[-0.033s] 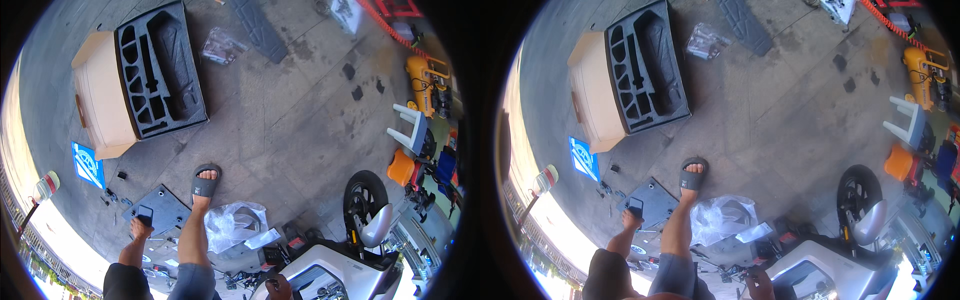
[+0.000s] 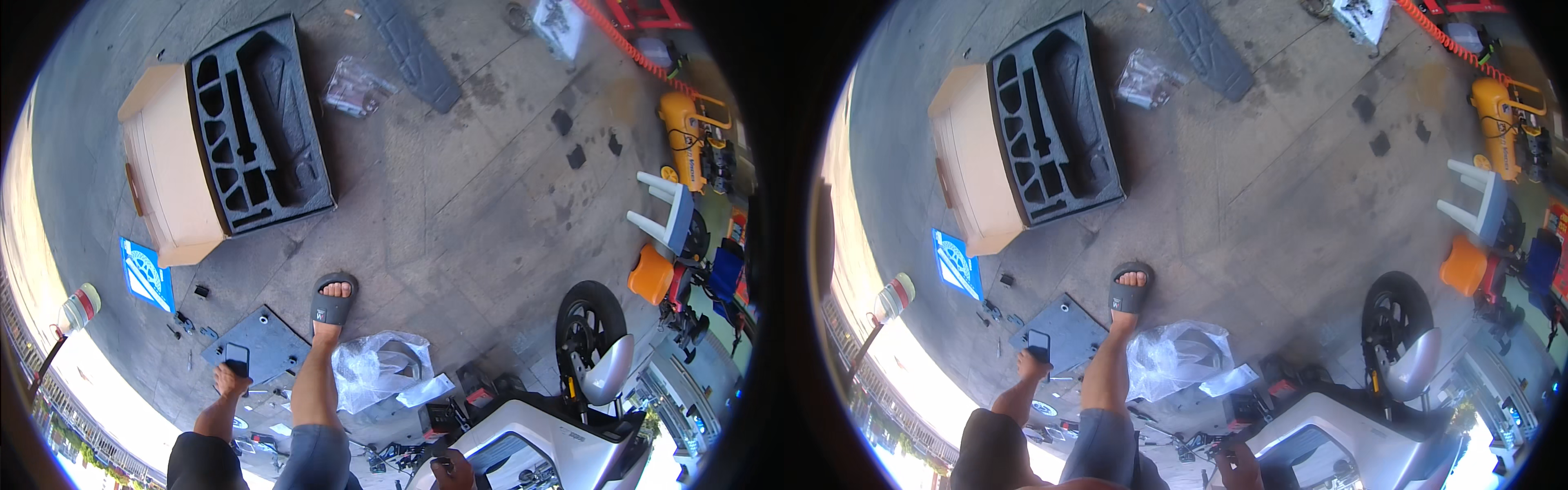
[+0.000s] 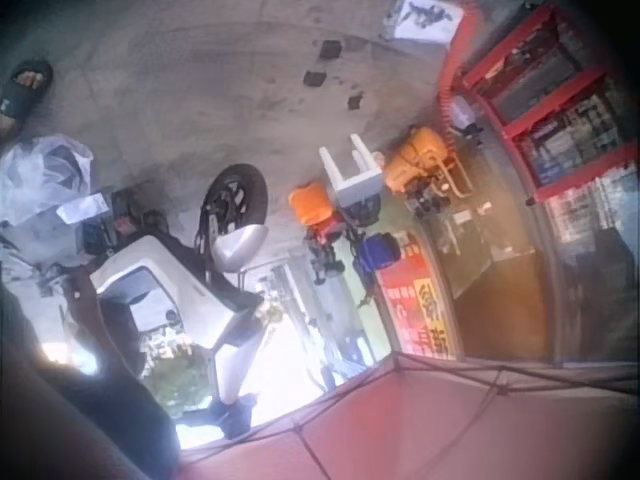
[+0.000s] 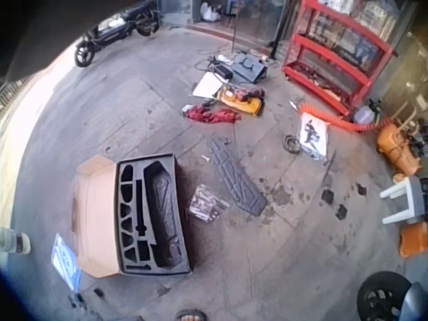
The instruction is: The person assembles a black metal suspension subframe on the floor, aligning it with a scooter's shock absorbers and tightening fasteners with a T-handle hex wrench. The person also retrieves a tool from a red cart and continues securing the subframe components.
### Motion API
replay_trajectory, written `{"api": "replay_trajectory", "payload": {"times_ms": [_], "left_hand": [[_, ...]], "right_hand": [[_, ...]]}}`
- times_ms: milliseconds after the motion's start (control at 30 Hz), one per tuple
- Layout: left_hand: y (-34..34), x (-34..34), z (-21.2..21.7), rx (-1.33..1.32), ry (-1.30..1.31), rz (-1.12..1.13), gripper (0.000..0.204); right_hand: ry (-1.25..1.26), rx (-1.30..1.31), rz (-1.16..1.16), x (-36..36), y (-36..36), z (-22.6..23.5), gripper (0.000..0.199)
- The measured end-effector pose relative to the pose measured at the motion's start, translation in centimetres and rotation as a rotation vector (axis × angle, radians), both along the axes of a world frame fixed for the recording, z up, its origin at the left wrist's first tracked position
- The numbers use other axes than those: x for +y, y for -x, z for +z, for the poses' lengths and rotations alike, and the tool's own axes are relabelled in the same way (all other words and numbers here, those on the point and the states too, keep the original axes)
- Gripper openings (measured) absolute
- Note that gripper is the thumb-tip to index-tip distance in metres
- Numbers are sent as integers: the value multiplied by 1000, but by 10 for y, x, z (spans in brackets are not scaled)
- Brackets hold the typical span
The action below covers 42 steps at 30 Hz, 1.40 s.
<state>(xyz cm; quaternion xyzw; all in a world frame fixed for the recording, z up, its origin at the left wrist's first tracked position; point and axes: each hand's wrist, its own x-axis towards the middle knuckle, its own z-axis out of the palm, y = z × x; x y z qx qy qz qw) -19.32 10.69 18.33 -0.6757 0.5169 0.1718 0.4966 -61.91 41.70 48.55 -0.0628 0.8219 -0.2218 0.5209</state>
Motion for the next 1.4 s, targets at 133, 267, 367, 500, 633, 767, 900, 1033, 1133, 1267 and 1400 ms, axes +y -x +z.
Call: {"api": "replay_trajectory", "payload": {"times_ms": [133, 267, 367, 500, 633, 767, 900, 1033, 1133, 1267, 1400], "left_hand": [[43, -37, 98, 52, -217, 173, 90], [161, -92, 215, 278, 15, 237, 52], [291, -147, 312, 496, 69, 438, 45], [453, -224, 399, 600, -173, 352, 74], [563, -266, 423, 642, -252, 316, 93], [646, -277, 486, 477, -523, 341, 62], [738, -301, 561, 531, -461, 467, 68], [800, -350, 589, 633, -326, 575, 51], [844, -414, 574, 665, -308, 615, 55], [916, -510, 556, 762, -357, 547, 67], [1010, -583, 560, 820, -256, 204, 88]], "right_hand": [[1, 9, -79, -23, 64, 81, 23], [-9, 109, -118, -11, 118, 136, 26], [-156, 200, -400, -3, 145, 183, 21], [-119, 300, -448, -7, 222, 206, 30], [-145, 359, -345, -55, 385, 160, 27], [178, 497, -450, -141, 570, 147, 25], [355, 291, -599, -220, 696, 173, 22], [331, 509, -369, -272, 796, 176, 22], [294, 535, -463, -300, 846, 177, 27], [258, 526, -516, -354, 883, 193, 28], [153, 529, -329, -412, 928, 216, 30]]}}
